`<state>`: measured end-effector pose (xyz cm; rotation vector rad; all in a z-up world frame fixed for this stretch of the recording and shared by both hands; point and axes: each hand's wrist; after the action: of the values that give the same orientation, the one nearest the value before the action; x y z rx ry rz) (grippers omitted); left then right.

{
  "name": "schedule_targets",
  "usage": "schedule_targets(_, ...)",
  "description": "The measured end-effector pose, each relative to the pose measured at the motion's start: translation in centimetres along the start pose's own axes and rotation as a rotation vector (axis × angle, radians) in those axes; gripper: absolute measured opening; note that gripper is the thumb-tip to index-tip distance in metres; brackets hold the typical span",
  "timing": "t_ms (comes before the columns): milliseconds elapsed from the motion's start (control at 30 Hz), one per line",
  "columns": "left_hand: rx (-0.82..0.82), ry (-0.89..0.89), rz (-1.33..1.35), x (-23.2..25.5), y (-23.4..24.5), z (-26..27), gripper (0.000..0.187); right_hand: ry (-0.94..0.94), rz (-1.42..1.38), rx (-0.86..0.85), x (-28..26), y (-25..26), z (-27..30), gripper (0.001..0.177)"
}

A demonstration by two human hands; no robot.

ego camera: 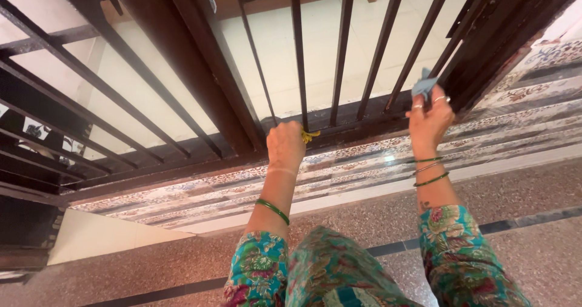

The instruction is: The person wipes the vertical metal bars and the lower frame of a window using a yellow cloth and a blue cloth, reaching between the bars by hand.

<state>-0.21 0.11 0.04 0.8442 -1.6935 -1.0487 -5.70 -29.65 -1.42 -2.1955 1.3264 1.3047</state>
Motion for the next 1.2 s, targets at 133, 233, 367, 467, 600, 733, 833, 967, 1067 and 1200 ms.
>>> schedule_targets(133, 0.02, -0.02, -0.008, -0.1, -0.5, 0.2, 0.012, -0.078, 0.057, -0.029, 1.8, -0.1, 2.1, 0.034)
schedule_targets(233, 0.059, -0.06, -0.015, -0.4, -1.0, 0.4, 0.013, -0.072, 0.021, -0.049, 2.5, 0.1, 2.5, 0.033)
schedule_targets(367, 0.233, -0.177, -0.001, -0.7, -2.4, 1.2, 0.011, -0.146, 0.167, -0.028, 1.5, 0.3, 3.5, 0.041)
schedule_targets(467, 0.306, -0.218, -0.018, -0.9, -3.1, 1.3, 0.008, -0.21, 0.25, -0.128, -1.6, 0.8, 4.0, 0.033)
schedule_targets(600, 0.272, -0.21, -0.045, -1.2, -3.4, 1.2, 0.008, 0.003, 0.113, -0.07, -6.7, -0.1, 2.4, 0.031)
schedule_targets(733, 0.27, -0.21, -0.061, -1.2, -3.4, 1.0, 0.01, 0.097, 0.076, -0.052, -8.8, -1.1, 0.8, 0.021)
schedule_targets(833, 0.261, -0.211, -0.057, -1.4, -3.4, 1.1, 0.01, 0.068, 0.11, -0.054, -7.1, -2.1, 1.5, 0.013)
schedule_targets(967, 0.267, -0.233, -0.046, -1.6, -3.3, 1.0, 0.009, -0.048, 0.11, -0.041, -3.6, -3.7, 4.1, 0.023)
schedule_targets(1067, 0.243, -0.226, -0.056, -1.7, -3.2, 0.9, 0.008, -0.078, -0.073, -0.034, -1.7, -4.7, 5.4, 0.028)
schedule_targets(1200, 0.226, -0.216, -0.063, -1.7, -3.4, 0.9, 0.007, -0.094, -0.183, -0.024, -0.7, -4.9, 6.2, 0.033)
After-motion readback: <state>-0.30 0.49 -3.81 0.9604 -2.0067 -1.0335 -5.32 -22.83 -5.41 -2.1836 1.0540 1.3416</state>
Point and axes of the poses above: each hand's wrist, its own z-axis away from the middle knuckle, its own y-axis out of the back of the hand, x = y × z, and after that the axes turned 1 degree about -y, right-handed
